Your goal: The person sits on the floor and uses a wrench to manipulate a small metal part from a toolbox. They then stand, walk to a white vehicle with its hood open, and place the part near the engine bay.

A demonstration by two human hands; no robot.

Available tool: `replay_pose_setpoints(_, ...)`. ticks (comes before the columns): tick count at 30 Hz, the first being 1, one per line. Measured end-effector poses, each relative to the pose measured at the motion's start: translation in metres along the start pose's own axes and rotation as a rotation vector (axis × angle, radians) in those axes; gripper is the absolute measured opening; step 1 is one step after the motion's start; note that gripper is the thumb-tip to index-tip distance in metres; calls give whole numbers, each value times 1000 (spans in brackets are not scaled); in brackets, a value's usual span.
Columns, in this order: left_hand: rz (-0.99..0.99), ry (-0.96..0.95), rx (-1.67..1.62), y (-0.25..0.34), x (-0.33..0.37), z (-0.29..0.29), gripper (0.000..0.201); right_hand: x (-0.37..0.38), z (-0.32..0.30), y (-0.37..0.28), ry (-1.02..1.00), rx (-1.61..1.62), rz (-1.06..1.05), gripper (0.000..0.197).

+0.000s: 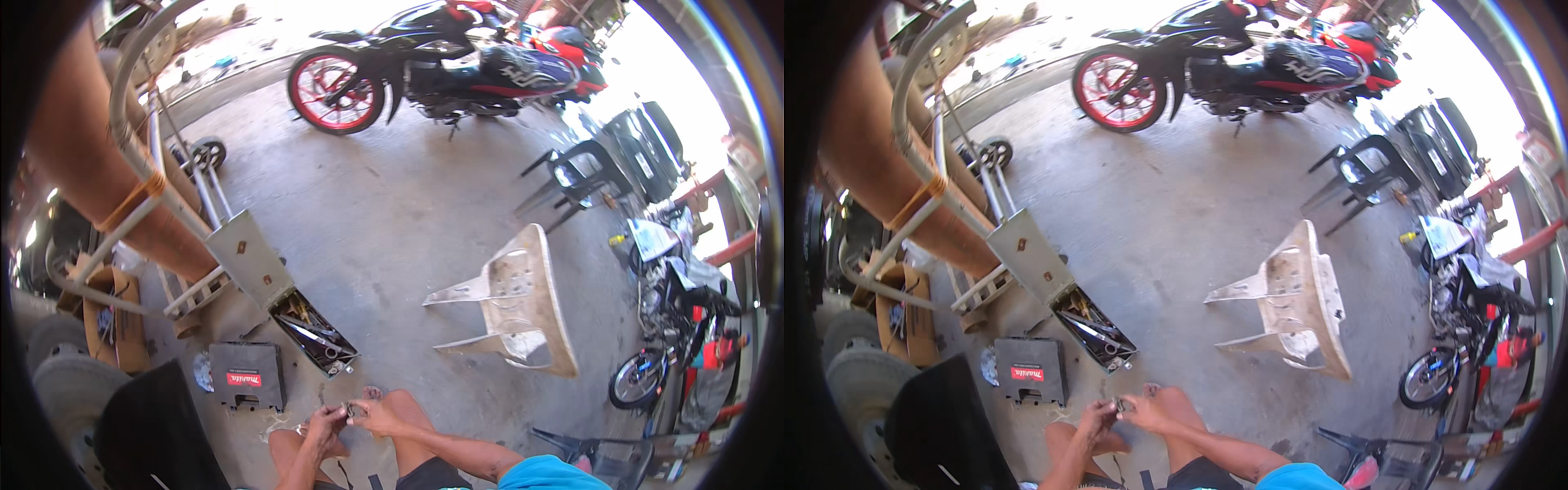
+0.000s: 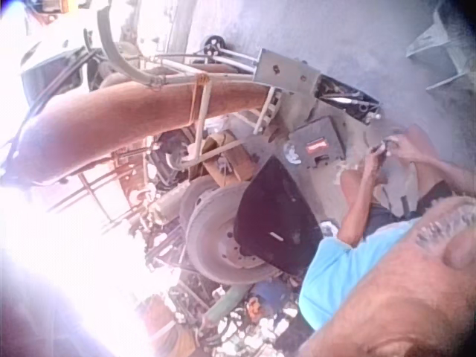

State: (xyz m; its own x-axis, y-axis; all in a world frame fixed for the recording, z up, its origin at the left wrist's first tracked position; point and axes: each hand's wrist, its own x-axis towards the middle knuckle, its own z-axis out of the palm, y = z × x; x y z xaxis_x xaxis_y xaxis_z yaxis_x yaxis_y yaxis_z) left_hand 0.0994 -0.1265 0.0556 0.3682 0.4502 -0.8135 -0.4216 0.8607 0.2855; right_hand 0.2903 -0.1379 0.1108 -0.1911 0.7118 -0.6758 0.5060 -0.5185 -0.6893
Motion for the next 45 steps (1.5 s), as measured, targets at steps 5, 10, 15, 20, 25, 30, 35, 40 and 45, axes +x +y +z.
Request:
replay_pose_setpoints(5,99,121,-84,-26,-95,22,11,-73,12,-31,6,-59,-123,51)
replay_pose_setpoints(10,229,145,4,7,-175,72,10,-142,9,-101,112,163,-112,45)
replay_pose_setpoints(15,364,207,109,54,-228,133,20,-174,1,-164,324,143,-194,40)
replay_pose_setpoints(20,334,77,144,82,-255,182,27,-204,-11,-210,507,77,-102,46)
replay_pose_setpoints(25,230,-129,255,104,-254,227,27,-236,-75,-242,481,157,-43,52)
replay_pose_setpoints(30,197,-185,326,112,-222,280,24,-228,-121,-212,648,154,-252,53)
replay_pose_setpoints(35,166,-320,542,127,-191,350,21,-249,-224,-199,371,351,-295,47)
replay_pose_setpoints(40,181,-423,661,126,-198,428,26,-252,-271,-176,486,312,-341,48)
replay_pose_setpoints(45,253,-520,944,143,-163,464,28,-254,-321,-174,652,391,-189,39)
